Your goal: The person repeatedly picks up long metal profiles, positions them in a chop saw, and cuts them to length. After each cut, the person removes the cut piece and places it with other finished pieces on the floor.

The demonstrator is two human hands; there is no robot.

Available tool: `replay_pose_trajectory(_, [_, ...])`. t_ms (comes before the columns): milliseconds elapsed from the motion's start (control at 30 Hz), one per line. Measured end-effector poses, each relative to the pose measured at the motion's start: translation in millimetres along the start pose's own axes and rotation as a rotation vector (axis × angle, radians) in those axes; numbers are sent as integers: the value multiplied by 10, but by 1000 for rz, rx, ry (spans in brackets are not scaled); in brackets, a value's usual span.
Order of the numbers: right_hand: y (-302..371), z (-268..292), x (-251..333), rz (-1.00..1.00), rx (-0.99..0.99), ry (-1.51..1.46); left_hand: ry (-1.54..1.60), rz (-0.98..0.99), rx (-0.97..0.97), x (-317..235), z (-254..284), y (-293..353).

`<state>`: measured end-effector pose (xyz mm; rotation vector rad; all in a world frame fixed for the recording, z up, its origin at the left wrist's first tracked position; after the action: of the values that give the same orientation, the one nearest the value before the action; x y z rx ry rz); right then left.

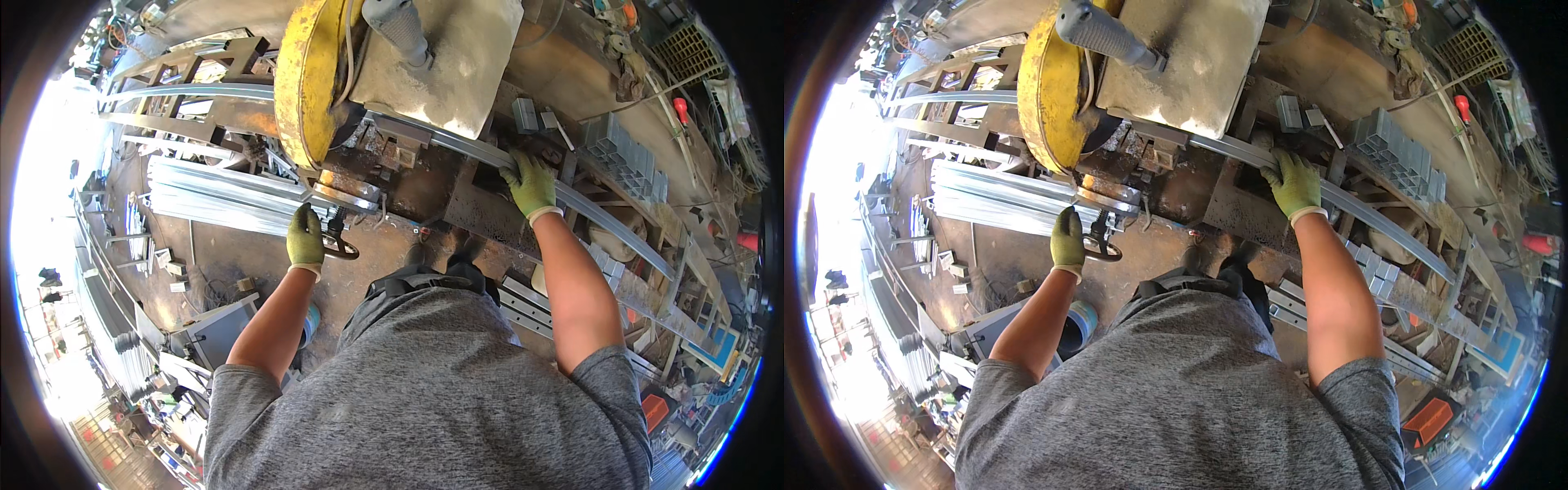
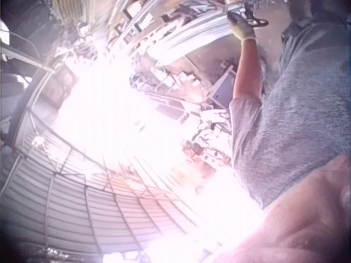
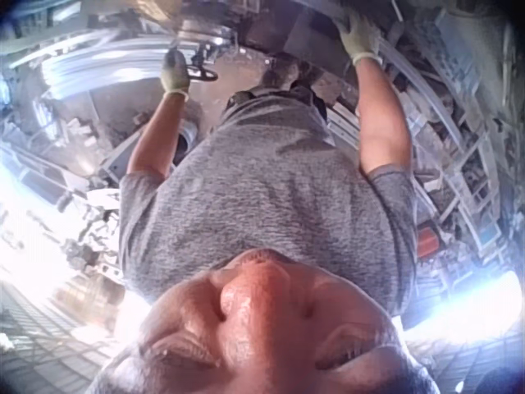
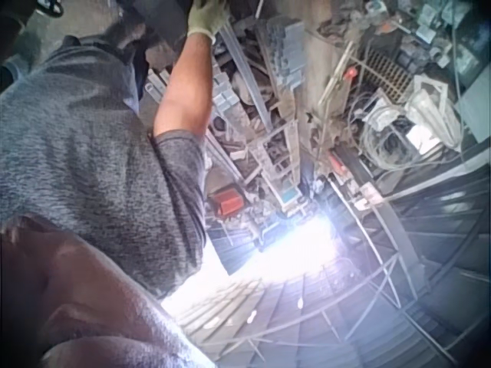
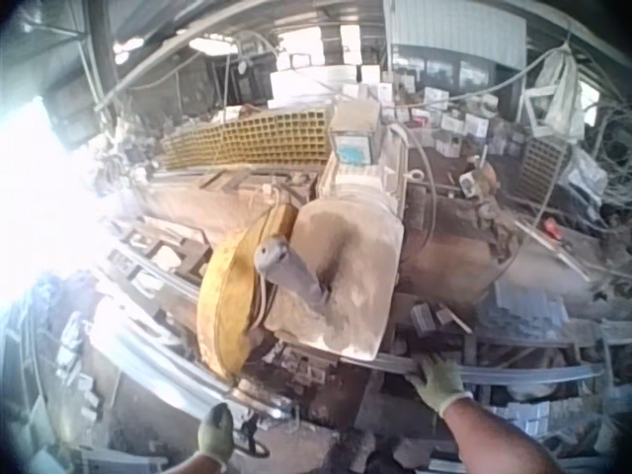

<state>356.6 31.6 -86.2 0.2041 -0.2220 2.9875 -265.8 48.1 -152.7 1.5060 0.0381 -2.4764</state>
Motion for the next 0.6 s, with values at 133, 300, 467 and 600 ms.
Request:
replay_pose_trajectory(133, [9,10,15,39,-46,8,-19,-20,-9,-22,4,-4])
replay_pose_trajectory(300, [-19,-4,-12,46,-33,2,41,-24,-77,28,13,-16])
replay_pose_trajectory(467, [-37,23,-53,75,14,-27,-29,-26,-136,32,90,15])
replay_pose_trajectory(600, [-67,1,-95,59,59,-17,-93,10,-166,70,115,21])
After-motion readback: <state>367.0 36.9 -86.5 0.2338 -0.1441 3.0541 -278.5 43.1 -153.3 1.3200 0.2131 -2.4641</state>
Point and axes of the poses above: each hand's wrist, its own y-axis away from the middle knuckle, its own z-axis out of the back of the hand, x = y × z, the point moved 9 cm from there along -y, towards the middle knuckle, and after that the axes turned 11 degrees about y, right-handed, at the moved point
